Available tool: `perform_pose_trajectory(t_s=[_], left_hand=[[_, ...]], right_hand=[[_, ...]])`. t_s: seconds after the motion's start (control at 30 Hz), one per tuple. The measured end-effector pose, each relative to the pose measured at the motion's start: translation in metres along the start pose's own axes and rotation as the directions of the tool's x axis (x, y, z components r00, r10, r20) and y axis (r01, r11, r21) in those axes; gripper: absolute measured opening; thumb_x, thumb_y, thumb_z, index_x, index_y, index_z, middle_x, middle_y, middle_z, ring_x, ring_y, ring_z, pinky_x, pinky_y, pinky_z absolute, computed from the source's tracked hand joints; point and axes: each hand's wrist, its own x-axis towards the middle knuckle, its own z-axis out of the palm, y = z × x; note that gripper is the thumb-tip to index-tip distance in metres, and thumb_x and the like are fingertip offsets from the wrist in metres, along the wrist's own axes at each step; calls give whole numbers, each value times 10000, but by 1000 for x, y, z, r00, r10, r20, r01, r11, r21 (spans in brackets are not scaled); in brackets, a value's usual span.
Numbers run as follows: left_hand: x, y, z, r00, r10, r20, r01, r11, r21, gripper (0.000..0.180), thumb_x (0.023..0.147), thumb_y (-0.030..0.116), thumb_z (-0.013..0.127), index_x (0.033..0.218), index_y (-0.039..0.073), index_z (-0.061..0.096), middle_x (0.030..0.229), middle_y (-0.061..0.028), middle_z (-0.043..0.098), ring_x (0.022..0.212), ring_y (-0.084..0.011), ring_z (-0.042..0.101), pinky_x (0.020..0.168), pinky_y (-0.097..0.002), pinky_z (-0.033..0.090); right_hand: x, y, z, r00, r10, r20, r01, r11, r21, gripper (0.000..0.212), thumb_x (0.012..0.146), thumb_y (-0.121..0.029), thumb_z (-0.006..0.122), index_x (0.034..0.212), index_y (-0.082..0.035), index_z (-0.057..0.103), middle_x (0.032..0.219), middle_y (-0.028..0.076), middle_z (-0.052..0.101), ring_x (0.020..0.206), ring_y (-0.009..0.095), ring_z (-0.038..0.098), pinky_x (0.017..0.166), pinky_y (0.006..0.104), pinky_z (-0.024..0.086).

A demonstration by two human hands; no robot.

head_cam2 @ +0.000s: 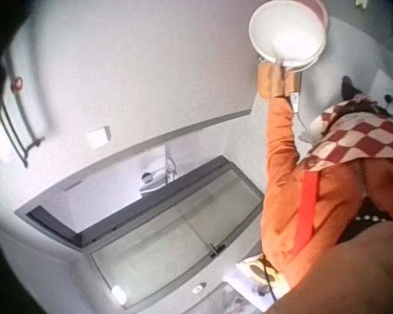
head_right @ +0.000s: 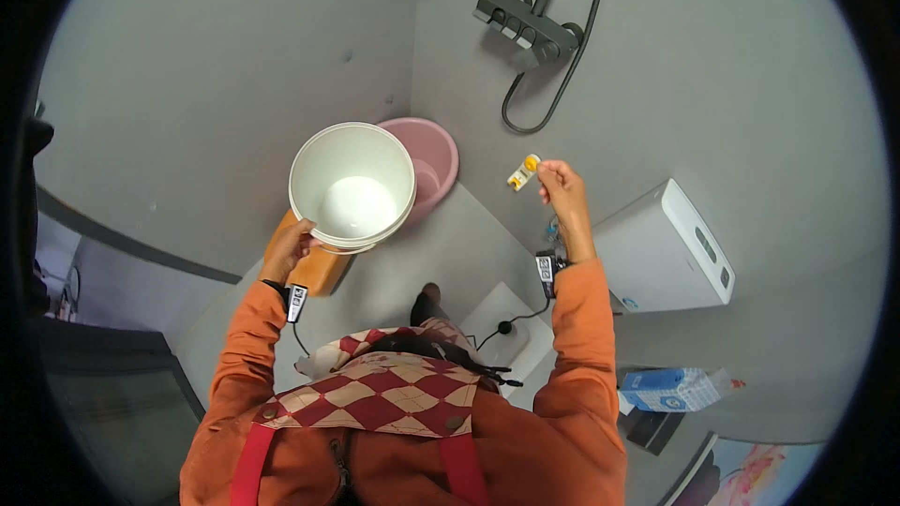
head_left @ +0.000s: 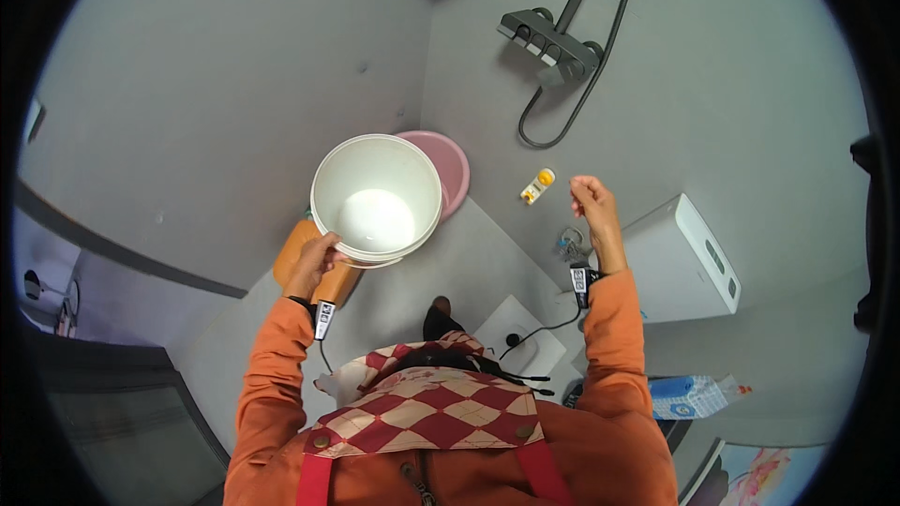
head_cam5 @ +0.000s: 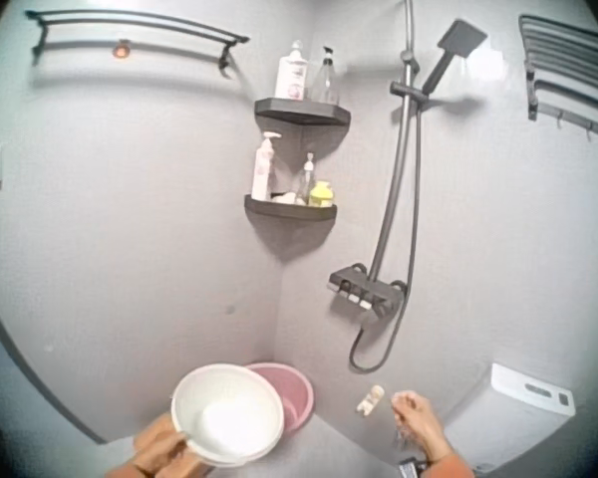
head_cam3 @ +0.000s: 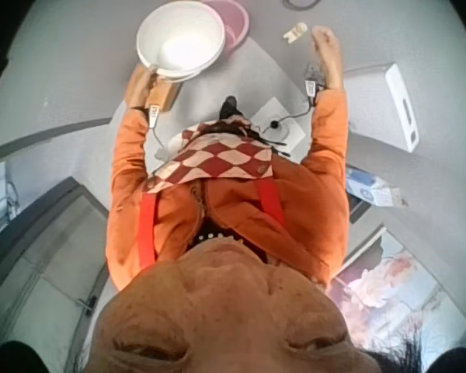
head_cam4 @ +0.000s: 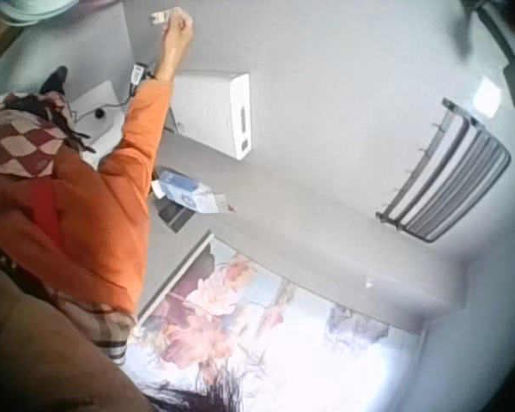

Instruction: The person fills a bucket with water, adds detergent, and soaks a cloth. They then wipe the bathroom vanity, window, and walls with the damp cloth.

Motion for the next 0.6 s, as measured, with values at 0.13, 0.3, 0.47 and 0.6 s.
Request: perform_pose_trajectory(t_s=[0.13, 0.3, 0.47, 0.6], left_hand=[[49, 41, 67, 999, -40, 20, 41, 997, -65, 285, 743, 261, 621, 895, 25, 574, 797, -62, 641, 619, -89, 628, 406, -178, 348], [108, 85, 116, 1000, -27, 8, 27, 998, -52, 302, 745, 274, 623, 928, 37, 581, 769, -33, 627, 612, -91, 616, 412, -177, 330], [156, 118, 145, 996, 59, 74, -63, 997, 52, 319, 760, 271, 595, 966, 28, 582, 865, -52, 654, 696, -110, 630, 454, -187, 324], [184, 149, 159, 991, 33, 132, -37, 999, 29, 337, 737, 220, 636, 976, 4, 538, 811, -70, 629, 599, -109, 621, 399, -185, 342]], right_hand=[[97, 7, 15, 999, 32, 9, -33, 992, 122, 196, 840, -172, 616, 969, -27, 587, 719, -19, 548, 576, 50, 490, 482, 189, 377], [173, 0, 50, 993, 69, -91, -56, 989, 139, 355, 821, -204, 642, 1094, -11, 524, 843, 10, 570, 666, 78, 534, 504, 211, 405], [206, 8, 62, 991, 115, -66, -88, 941, 327, 299, 865, -257, 601, 1048, -41, 506, 992, 50, 581, 761, 99, 582, 545, 227, 454], [227, 19, 74, 990, 85, -110, -17, 861, 508, 205, 929, -255, 502, 972, -55, 490, 1011, 94, 610, 724, 122, 614, 549, 241, 489]])
